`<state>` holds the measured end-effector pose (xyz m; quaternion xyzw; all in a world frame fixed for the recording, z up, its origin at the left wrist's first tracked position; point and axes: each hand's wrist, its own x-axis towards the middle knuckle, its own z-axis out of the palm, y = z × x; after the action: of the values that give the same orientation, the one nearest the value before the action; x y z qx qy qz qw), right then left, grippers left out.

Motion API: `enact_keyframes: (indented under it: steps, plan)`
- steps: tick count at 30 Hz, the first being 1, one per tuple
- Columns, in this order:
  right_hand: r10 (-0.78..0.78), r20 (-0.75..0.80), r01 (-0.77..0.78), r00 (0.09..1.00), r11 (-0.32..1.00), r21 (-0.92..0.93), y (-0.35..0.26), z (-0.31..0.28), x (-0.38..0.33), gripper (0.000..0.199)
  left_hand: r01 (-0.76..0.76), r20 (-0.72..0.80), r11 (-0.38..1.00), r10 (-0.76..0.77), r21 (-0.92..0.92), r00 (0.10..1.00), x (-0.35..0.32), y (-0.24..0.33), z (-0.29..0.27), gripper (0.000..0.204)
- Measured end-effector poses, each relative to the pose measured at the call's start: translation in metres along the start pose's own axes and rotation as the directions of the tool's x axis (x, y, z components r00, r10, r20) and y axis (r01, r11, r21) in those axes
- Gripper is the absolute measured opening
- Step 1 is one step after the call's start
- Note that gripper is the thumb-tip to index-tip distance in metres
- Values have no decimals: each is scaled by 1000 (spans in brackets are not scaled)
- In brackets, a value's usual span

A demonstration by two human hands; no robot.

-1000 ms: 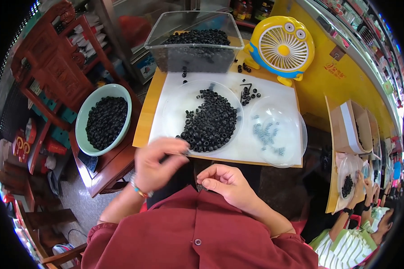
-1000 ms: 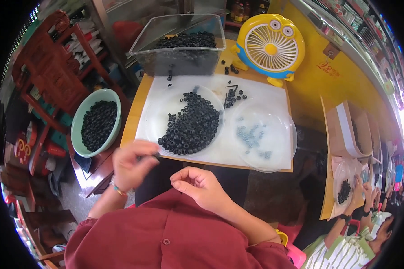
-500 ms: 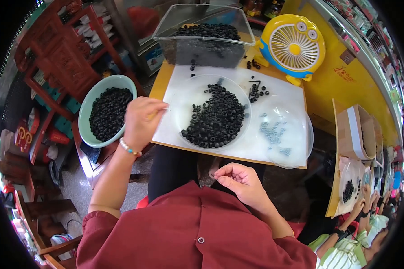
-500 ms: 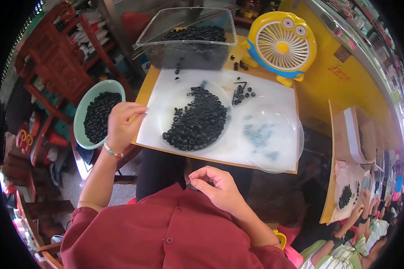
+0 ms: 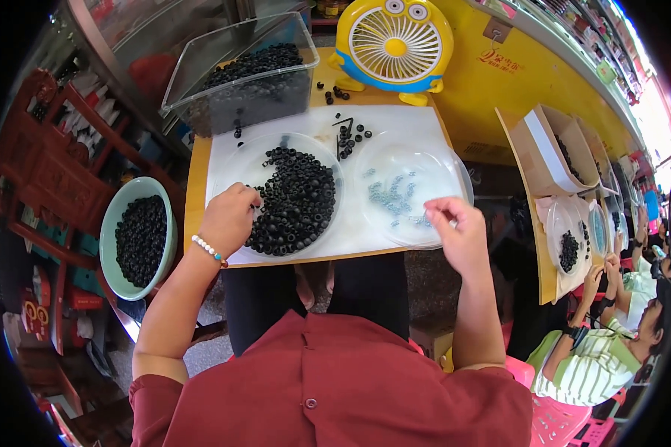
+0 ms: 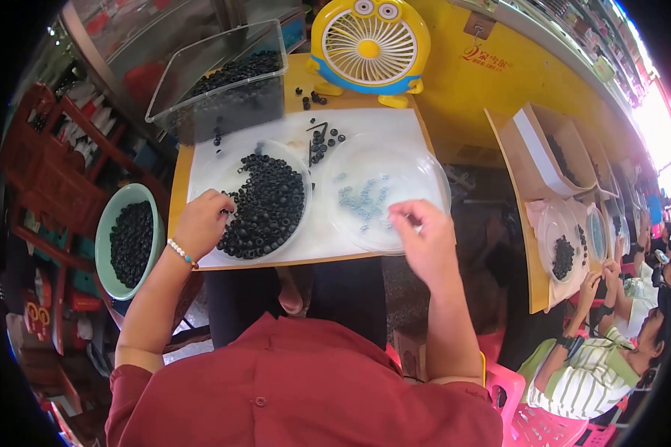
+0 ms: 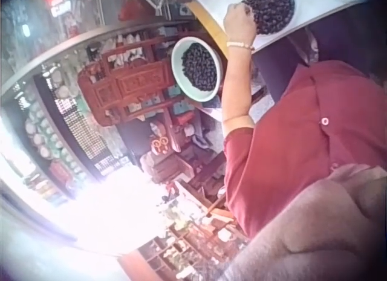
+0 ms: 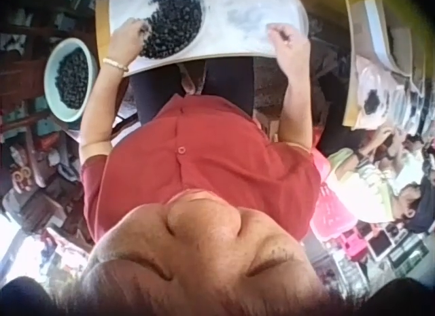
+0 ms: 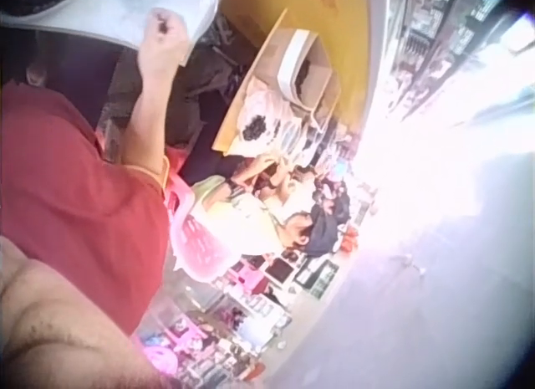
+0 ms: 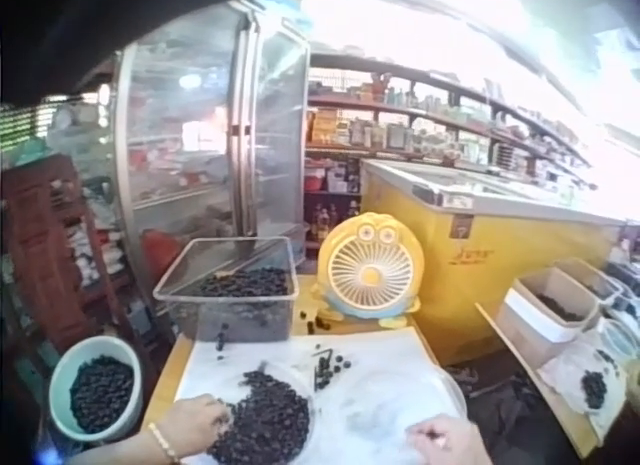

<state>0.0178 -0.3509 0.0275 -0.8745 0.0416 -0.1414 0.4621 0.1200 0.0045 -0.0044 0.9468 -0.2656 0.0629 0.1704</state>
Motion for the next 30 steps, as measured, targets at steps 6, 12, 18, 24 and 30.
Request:
enact_keyframes:
  steps: [6, 12, 18, 24, 30]
  plan:
    - [-109, 42, 117, 993, 935, -335, 43, 0, 50, 12, -13, -184, 980, -24, -200, 983, -6, 9, -12, 15]
    - [-117, 277, 225, 954, 890, -397, 46, 19, 61, 15, 146, -169, 711, -352, -687, 921, -25, 23, -19, 13]
    - [-140, 175, 194, 975, 919, -344, 45, 15, 59, 14, 209, 25, 374, -440, -903, 898, -47, 29, -21, 16]
    - [-211, -232, 194, 950, 977, -94, 7, -5, 50, 11, 160, 15, 251, -495, -955, 869, -55, 41, -11, 16]
    - [-38, 155, 90, 987, 934, -345, 48, -3, 31, 13, 168, 37, 233, -479, -958, 877, -66, 48, -4, 18]
